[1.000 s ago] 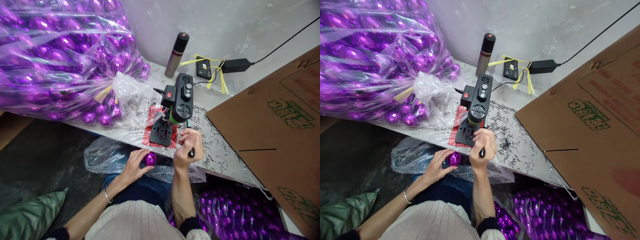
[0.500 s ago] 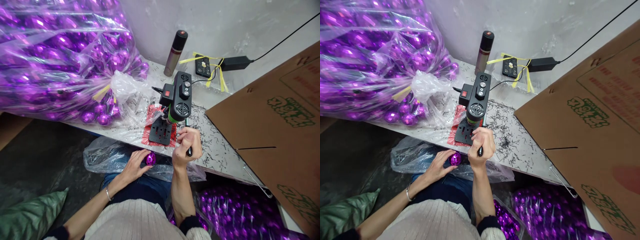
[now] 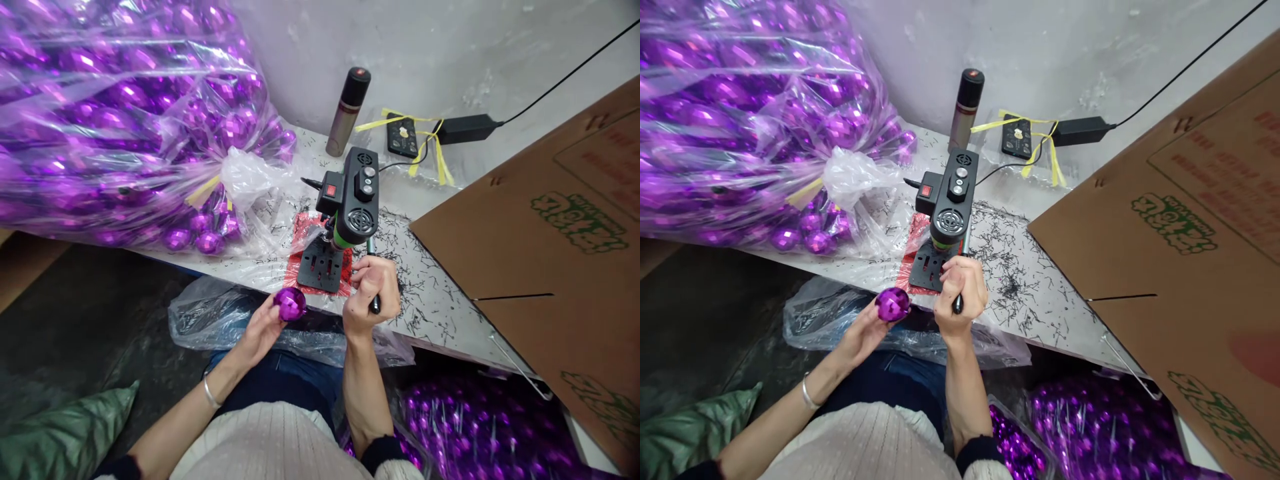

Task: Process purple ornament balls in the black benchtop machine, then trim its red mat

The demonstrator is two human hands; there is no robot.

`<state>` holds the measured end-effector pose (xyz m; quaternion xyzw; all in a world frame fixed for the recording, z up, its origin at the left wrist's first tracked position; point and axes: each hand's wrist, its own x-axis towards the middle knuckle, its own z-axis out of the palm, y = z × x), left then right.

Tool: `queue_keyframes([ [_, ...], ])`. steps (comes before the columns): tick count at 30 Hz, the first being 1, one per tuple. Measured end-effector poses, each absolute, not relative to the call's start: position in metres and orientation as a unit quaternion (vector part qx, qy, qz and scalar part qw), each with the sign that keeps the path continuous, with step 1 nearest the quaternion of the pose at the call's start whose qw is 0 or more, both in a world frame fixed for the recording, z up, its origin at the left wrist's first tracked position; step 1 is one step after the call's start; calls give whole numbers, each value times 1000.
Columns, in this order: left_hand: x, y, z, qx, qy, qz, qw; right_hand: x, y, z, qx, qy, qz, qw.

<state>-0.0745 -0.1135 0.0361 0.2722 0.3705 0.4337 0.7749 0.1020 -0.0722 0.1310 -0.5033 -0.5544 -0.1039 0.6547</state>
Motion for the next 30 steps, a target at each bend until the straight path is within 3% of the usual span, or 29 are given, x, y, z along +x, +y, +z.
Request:
queue_keyframes([
  [4,-73,-101,55,81,282,392,872,101,-72,131,-493,-553,-107,663],
  [12,-57,-95,76,-39,236,356,903,102,-74,129,-499,-560,-91,655],
  [30,-59,-99,65,-13,225,357,906,103,-73,128,-481,-561,-89,668],
])
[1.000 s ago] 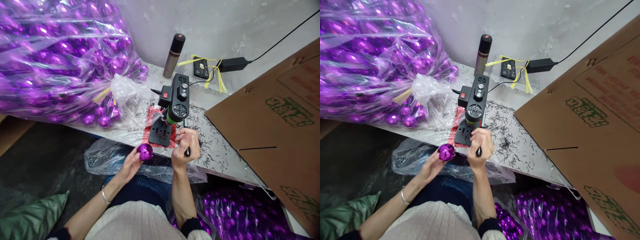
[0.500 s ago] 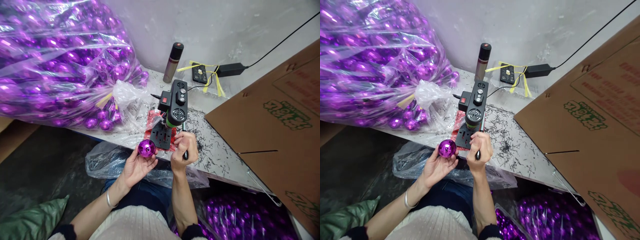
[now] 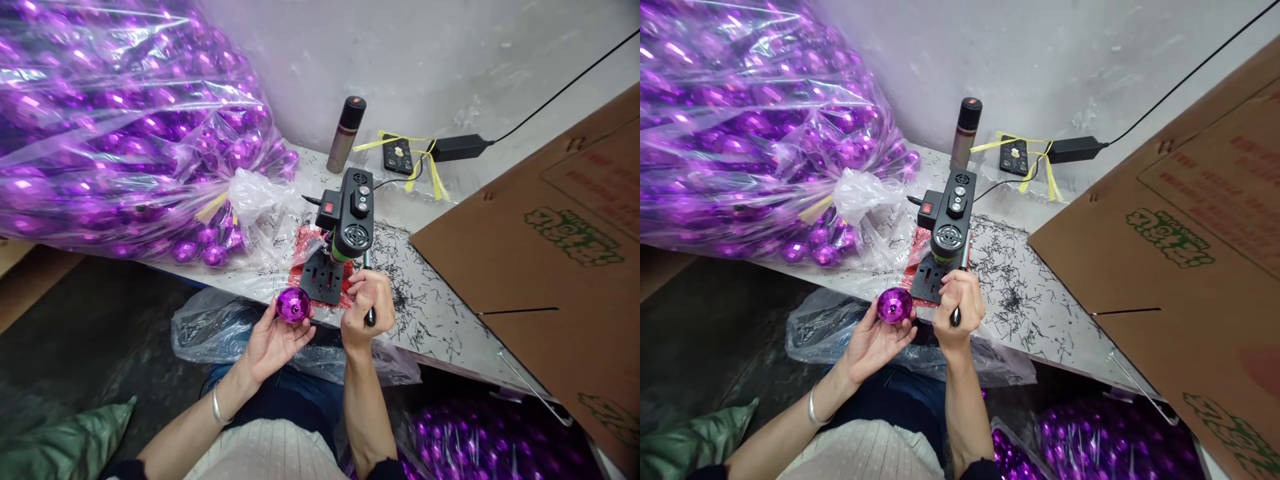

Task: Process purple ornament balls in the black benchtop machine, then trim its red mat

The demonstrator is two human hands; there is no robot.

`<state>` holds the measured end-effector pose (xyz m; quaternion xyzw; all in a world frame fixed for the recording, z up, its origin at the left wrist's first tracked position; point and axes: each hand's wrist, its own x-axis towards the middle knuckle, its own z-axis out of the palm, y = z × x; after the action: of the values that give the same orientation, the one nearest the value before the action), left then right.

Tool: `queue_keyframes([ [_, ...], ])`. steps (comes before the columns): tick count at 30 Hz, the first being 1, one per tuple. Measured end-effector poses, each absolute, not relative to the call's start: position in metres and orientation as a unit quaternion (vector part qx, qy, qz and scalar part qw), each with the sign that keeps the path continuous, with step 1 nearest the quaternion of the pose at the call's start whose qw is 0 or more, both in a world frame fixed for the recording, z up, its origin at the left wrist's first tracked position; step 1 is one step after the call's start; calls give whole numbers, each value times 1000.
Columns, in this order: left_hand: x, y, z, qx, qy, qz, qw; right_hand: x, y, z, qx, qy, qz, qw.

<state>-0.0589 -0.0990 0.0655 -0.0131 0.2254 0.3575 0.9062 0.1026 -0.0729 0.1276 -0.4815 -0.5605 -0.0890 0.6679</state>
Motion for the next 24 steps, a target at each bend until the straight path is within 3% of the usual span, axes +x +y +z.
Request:
queue_keyframes([
  [12,-59,-106,62,30,233,338,911,102,-74,127,-482,-562,-87,666],
  [19,-81,-117,47,99,327,292,893,103,-74,126,-485,-564,-79,663],
  [24,-79,-111,61,351,454,389,721,102,-74,126,-487,-557,-89,667],
])
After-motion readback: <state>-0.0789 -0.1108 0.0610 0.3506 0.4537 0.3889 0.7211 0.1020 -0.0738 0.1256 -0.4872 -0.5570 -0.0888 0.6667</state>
